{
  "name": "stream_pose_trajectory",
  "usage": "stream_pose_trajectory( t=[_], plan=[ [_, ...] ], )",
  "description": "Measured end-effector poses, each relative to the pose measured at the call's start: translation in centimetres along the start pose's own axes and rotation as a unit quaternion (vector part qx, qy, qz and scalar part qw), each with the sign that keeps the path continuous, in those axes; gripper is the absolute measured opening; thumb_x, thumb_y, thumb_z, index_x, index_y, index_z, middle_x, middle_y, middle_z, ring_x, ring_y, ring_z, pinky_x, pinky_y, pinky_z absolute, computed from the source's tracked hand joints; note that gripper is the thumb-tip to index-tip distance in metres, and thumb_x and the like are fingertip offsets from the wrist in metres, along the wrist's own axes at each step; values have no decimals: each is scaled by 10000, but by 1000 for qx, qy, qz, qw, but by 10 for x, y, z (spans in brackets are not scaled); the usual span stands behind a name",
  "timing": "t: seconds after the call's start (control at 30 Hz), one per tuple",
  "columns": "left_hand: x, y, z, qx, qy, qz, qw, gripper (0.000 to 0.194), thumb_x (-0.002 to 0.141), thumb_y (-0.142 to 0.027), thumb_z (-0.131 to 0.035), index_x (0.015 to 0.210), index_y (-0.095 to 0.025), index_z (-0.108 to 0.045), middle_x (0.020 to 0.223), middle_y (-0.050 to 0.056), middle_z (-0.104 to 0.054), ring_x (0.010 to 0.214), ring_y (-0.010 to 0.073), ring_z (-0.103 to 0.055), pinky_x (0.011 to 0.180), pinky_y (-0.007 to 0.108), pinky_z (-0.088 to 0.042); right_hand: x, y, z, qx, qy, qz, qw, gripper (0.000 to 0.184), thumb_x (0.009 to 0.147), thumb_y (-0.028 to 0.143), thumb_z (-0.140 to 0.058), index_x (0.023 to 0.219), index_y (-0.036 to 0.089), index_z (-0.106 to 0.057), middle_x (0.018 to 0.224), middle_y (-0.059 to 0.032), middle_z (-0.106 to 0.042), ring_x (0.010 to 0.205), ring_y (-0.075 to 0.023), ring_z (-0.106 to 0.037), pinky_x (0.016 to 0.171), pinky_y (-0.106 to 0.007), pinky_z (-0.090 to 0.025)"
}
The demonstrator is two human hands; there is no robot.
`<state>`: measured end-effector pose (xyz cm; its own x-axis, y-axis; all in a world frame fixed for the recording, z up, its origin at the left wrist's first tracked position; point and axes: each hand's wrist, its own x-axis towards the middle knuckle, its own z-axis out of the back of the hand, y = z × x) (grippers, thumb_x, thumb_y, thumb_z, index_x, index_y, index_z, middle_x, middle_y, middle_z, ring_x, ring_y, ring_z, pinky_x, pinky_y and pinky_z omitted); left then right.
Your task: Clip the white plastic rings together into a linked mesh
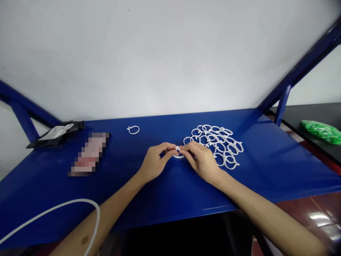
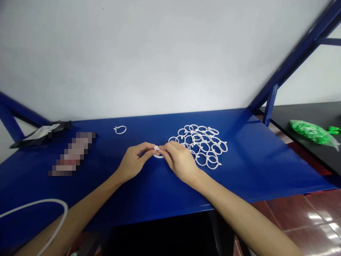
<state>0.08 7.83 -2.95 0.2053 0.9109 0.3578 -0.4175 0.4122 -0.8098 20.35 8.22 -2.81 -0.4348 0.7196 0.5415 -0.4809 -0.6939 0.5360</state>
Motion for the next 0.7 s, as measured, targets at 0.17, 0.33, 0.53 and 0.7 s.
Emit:
stream_pose_trajectory(
  t=[0.17,0.33,0.53,0.7],
  plan=[
    [-1,-5,-2,14,26,-5,1000,150,944,-214,-595,835,-220,-697,777,-42,-751,681,116,-659,677,224,-487,0,0,0,-48,15,18,999,216,1048,252,-471,935,177,-638,820,-51,-638,716,-150,-593,648,-274,-470],
    [-5,-5,-4,32,13,-45,998,184,917,-128,-577,776,-211,-661,757,-45,-726,667,107,-649,681,220,-488,-4,5,0,-114,16,86,990,319,1058,173,-376,867,164,-631,735,-36,-557,653,-147,-486,585,-272,-396],
    [-3,-6,-1,62,43,-78,994,180,944,-178,-581,795,-220,-674,775,-27,-711,723,127,-666,716,246,-512,-3,6,8,-141,42,133,980,267,1042,149,-401,962,151,-656,787,-62,-606,702,-170,-506,613,-292,-430],
    [16,14,33,210,-56,-59,974,194,989,-327,-551,1075,-229,-695,1024,41,-734,915,199,-668,871,345,-538,37,-32,55,-148,38,78,985,304,998,101,-412,1106,200,-678,999,-97,-697,917,-234,-583,791,-385,-498]
  ],
)
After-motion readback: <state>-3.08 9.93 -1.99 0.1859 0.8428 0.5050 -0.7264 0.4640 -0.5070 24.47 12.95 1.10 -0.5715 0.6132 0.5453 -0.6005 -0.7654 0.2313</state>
